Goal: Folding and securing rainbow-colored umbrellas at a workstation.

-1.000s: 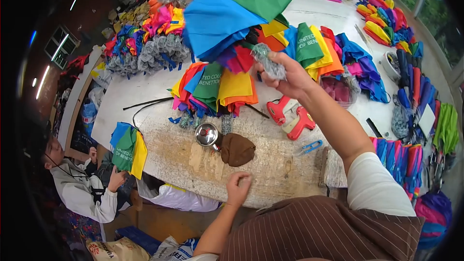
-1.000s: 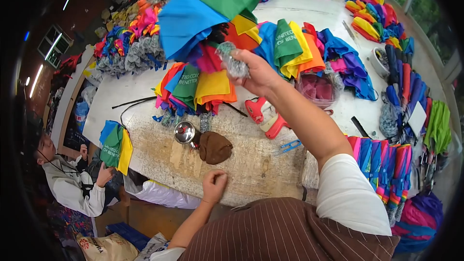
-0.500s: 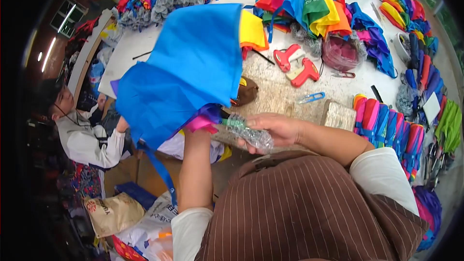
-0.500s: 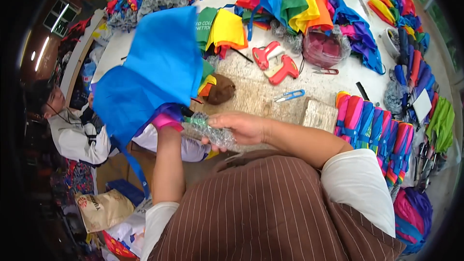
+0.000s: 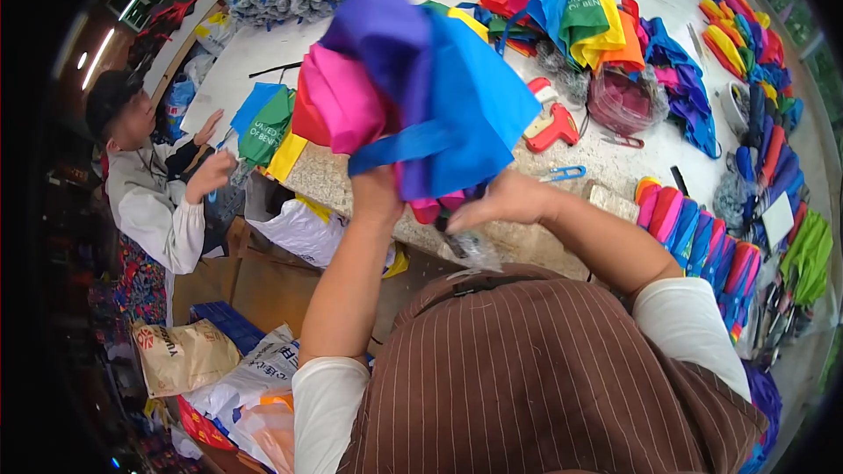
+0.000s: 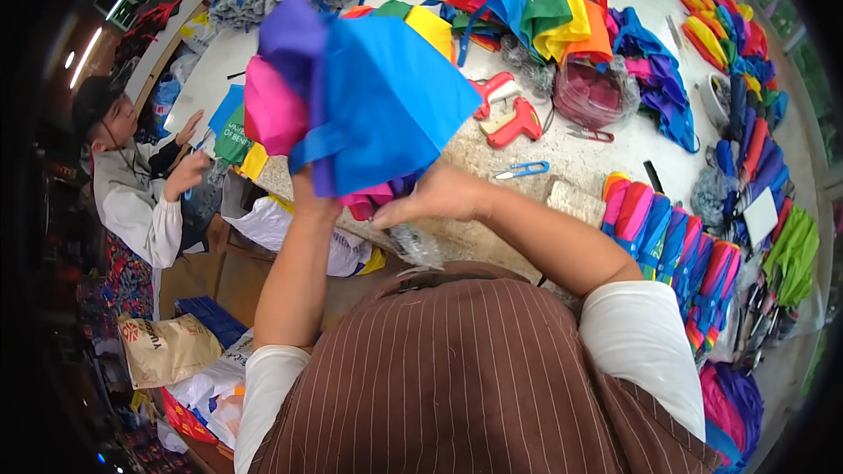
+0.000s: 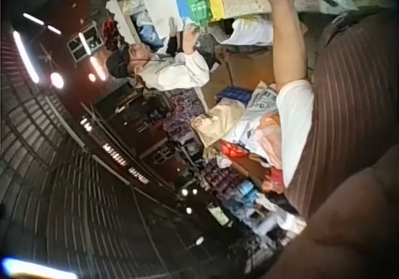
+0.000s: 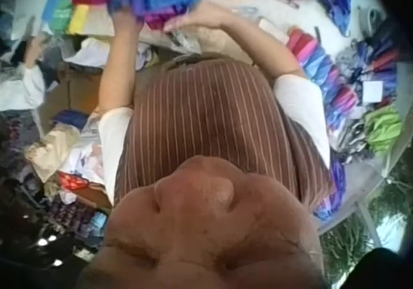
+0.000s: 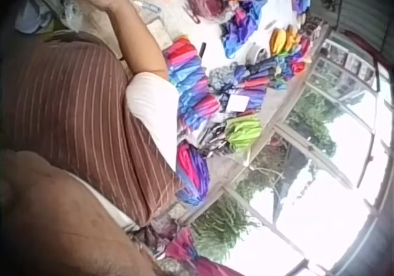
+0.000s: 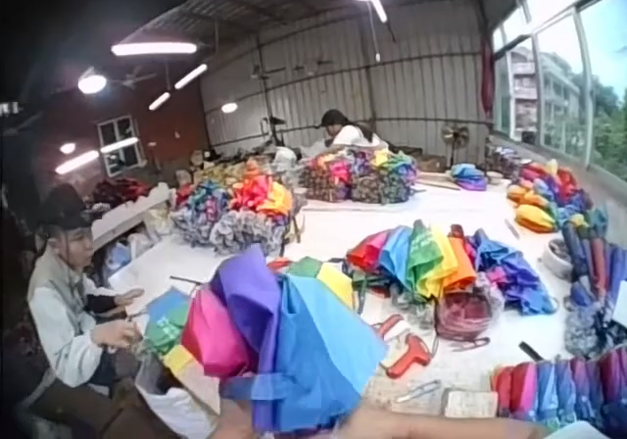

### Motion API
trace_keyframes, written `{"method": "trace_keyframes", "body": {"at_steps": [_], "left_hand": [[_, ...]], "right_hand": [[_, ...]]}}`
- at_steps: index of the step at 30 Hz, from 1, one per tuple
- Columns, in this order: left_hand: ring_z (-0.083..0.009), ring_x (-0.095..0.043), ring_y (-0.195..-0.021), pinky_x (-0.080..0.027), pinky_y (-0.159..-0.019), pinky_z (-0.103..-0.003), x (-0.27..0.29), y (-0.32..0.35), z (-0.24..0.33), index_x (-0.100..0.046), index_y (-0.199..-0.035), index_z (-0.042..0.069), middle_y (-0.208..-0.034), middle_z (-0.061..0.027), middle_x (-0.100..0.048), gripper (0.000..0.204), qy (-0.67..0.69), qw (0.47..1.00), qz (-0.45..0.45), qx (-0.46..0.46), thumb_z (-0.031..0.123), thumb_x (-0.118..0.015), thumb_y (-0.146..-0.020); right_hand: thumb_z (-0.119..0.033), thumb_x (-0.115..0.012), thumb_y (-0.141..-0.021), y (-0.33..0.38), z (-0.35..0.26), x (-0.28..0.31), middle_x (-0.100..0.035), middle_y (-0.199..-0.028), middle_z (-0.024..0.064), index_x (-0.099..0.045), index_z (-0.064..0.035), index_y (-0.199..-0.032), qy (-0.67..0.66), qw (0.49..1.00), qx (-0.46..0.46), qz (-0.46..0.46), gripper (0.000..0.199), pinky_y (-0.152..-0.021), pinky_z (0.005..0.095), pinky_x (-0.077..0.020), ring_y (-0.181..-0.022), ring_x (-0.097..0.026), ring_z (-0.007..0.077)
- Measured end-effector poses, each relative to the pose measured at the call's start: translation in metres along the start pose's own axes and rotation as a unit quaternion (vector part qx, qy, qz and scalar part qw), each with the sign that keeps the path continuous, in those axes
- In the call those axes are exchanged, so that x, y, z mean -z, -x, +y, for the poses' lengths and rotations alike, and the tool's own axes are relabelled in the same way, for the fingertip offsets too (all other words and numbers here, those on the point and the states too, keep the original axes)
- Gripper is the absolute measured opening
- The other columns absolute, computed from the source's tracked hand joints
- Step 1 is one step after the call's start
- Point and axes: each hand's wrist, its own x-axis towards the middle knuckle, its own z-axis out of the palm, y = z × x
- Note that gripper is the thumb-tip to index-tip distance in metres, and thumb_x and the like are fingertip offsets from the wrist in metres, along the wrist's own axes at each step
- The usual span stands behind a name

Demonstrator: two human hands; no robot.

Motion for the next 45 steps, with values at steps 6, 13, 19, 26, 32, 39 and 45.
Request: {"method": "trace_keyframes", "body": {"at_steps": [6, 13, 19, 26, 32, 39, 45], "left_hand": [[-0.0195, -0.054, -0.108, -0.041, -0.094, -0.032, -0.041, 0.033, 0.016, -0.053, -0.120, -0.003, -0.116, -0.0110, -0.057, 0.035, -0.260, 0.950, 0.044, -0.166, 0.018, -0.057, -0.092], [-0.0174, -0.061, -0.094, -0.045, -0.084, -0.029, 0.008, 0.066, 0.006, -0.059, -0.108, -0.004, -0.099, -0.0114, -0.065, 0.024, -0.270, 0.960, 0.023, -0.071, 0.013, -0.055, -0.092], [-0.0163, -0.060, -0.090, -0.044, -0.084, -0.030, 0.087, 0.064, 0.057, -0.061, -0.103, -0.001, -0.094, -0.0086, -0.064, 0.031, -0.232, 0.963, 0.126, -0.054, 0.026, -0.053, -0.093], [-0.0292, -0.048, -0.118, -0.015, -0.108, -0.058, -0.038, 0.066, 0.056, -0.059, -0.110, 0.004, -0.118, -0.0152, -0.057, 0.041, -0.596, 0.704, -0.194, -0.334, 0.034, -0.062, -0.082], [-0.0219, -0.058, -0.076, -0.027, -0.101, -0.048, 0.037, 0.075, 0.113, -0.062, -0.087, 0.008, -0.075, -0.0040, -0.060, 0.024, -0.476, 0.846, -0.221, -0.096, 0.031, -0.062, -0.083], [-0.0264, -0.056, -0.087, -0.039, -0.089, -0.041, -0.039, 0.090, 0.124, -0.057, -0.103, 0.001, -0.090, -0.0098, -0.060, 0.054, -0.564, 0.736, -0.271, -0.258, 0.051, -0.059, -0.082], [-0.0218, -0.059, -0.092, -0.035, -0.095, -0.040, 0.002, 0.103, 0.173, -0.060, -0.104, -0.002, -0.087, -0.0106, -0.063, 0.062, -0.481, 0.858, -0.114, -0.135, 0.055, -0.040, -0.091]], "right_hand": [[-0.014, -0.065, -0.086, 0.002, 0.040, -0.045, -0.065, -0.090, 0.0074, -0.062, -0.0003, -0.098, -0.335, 0.939, -0.066, -0.035, 0.019, -0.077, 0.0314, -0.0501, -0.088, -0.062, 0.0166], [-0.015, -0.063, -0.084, 0.032, 0.056, -0.001, -0.053, -0.065, 0.0029, -0.057, -0.0051, -0.084, -0.496, 0.857, -0.135, -0.023, 0.012, -0.054, 0.0273, -0.0417, -0.056, -0.050, 0.0127], [-0.022, -0.060, -0.086, 0.066, 0.085, 0.036, -0.053, -0.062, 0.0047, -0.057, -0.0055, -0.079, -0.309, 0.932, -0.187, 0.014, 0.018, -0.056, 0.0281, -0.0404, -0.058, -0.051, 0.0141], [-0.004, -0.069, -0.080, 0.093, 0.085, 0.029, -0.060, -0.073, 0.0077, -0.059, -0.0006, -0.098, -0.248, 0.959, -0.134, -0.018, 0.021, -0.054, 0.0270, -0.0475, -0.062, -0.060, 0.0169], [-0.005, -0.066, -0.081, 0.108, 0.064, 0.053, -0.062, -0.076, 0.0074, -0.058, 0.0003, -0.101, 0.063, 0.992, -0.108, 0.018, 0.022, -0.054, 0.0287, -0.0488, -0.061, -0.061, 0.0156], [-0.011, -0.064, -0.080, 0.081, 0.123, 0.068, -0.059, -0.116, 0.0156, -0.049, -0.0009, -0.126, -0.187, 0.954, -0.142, 0.185, 0.049, -0.092, 0.0383, -0.0451, -0.106, -0.057, 0.0263], [-0.017, -0.060, -0.086, 0.078, 0.077, 0.064, -0.055, -0.122, 0.0168, -0.056, -0.0005, -0.120, 0.255, 0.955, -0.074, 0.134, 0.038, -0.097, 0.0377, -0.0406, -0.114, -0.052, 0.0276]]}}
